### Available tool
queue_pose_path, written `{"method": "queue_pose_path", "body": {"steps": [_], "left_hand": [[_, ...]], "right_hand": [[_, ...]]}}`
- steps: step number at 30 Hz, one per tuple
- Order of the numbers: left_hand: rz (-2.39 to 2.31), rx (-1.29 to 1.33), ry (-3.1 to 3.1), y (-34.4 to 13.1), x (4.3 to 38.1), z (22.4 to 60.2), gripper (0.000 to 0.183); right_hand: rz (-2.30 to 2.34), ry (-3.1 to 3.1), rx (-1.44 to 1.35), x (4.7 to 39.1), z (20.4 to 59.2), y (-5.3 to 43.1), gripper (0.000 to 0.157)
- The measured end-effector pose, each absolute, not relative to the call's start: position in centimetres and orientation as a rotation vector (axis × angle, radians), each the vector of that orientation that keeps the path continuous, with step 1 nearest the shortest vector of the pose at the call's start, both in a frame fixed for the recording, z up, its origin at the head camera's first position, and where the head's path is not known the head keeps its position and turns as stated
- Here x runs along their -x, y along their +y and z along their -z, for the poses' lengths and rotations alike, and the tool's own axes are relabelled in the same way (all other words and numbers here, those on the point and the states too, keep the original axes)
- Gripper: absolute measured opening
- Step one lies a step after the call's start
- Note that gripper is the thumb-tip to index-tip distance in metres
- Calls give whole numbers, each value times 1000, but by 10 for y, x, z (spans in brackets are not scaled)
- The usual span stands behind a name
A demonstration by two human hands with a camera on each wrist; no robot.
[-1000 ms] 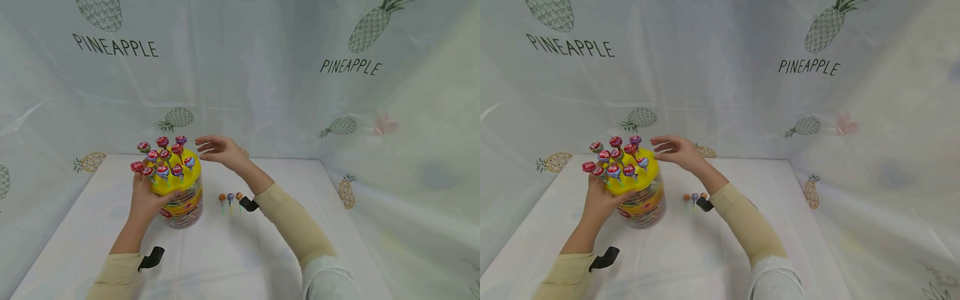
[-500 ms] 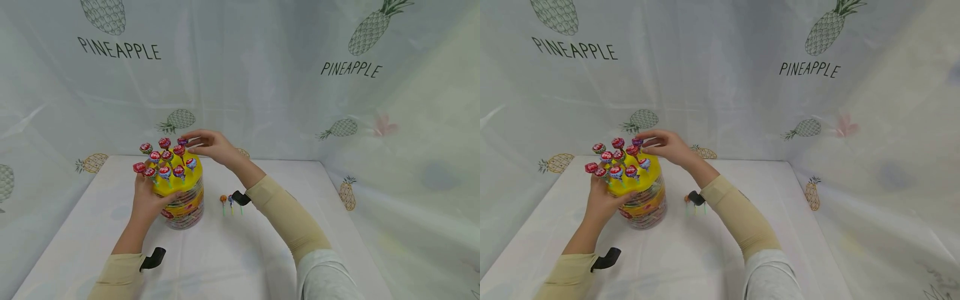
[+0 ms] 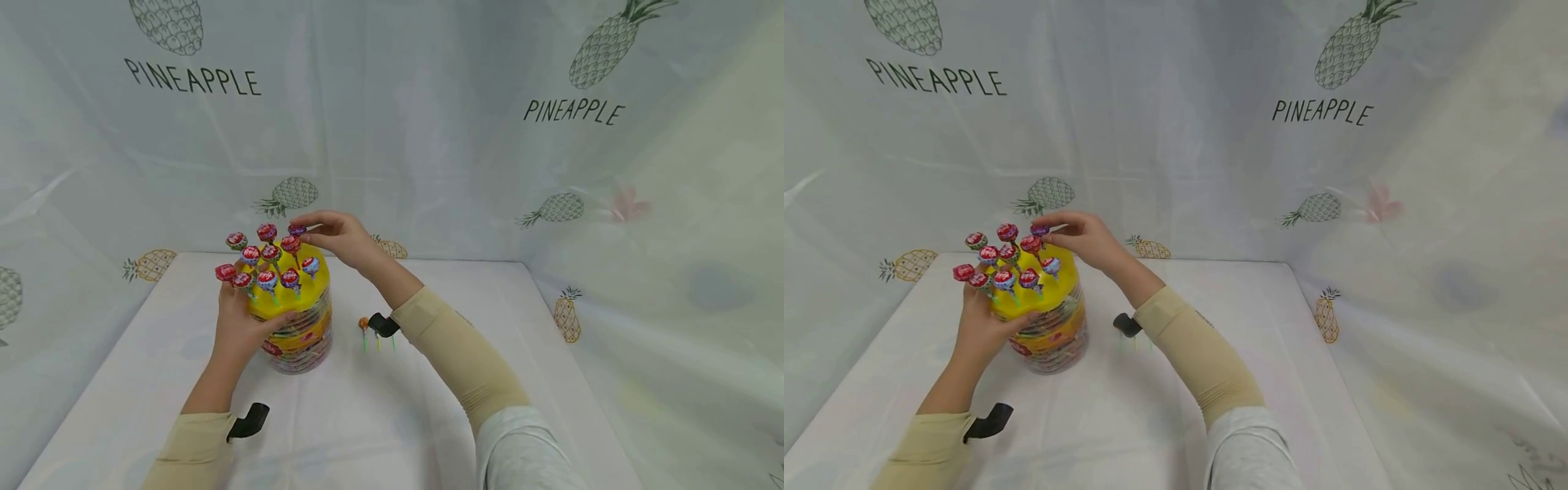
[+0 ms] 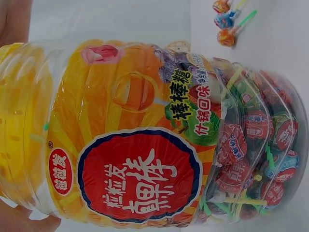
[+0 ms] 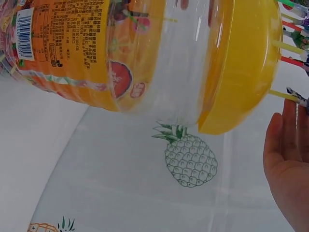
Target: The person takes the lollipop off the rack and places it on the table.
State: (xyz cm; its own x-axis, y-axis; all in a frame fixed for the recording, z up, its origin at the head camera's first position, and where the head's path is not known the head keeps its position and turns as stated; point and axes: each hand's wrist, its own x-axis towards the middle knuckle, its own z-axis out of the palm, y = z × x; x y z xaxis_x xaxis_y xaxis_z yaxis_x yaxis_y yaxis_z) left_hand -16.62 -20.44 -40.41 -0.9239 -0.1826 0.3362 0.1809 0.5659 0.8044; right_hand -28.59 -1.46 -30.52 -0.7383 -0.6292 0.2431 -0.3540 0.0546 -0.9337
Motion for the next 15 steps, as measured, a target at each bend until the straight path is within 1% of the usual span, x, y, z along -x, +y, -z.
{"method": "queue_pose_path", "body": {"steps": [7, 15], "left_hand": [[1314, -7, -2416, -204, 168, 403, 102], [1280, -12, -2443, -203, 167, 404, 97]], "right_hand": [[1899, 2123, 1029, 284, 302, -8, 28], [2037, 2106, 949, 286, 316, 17, 28]]}}
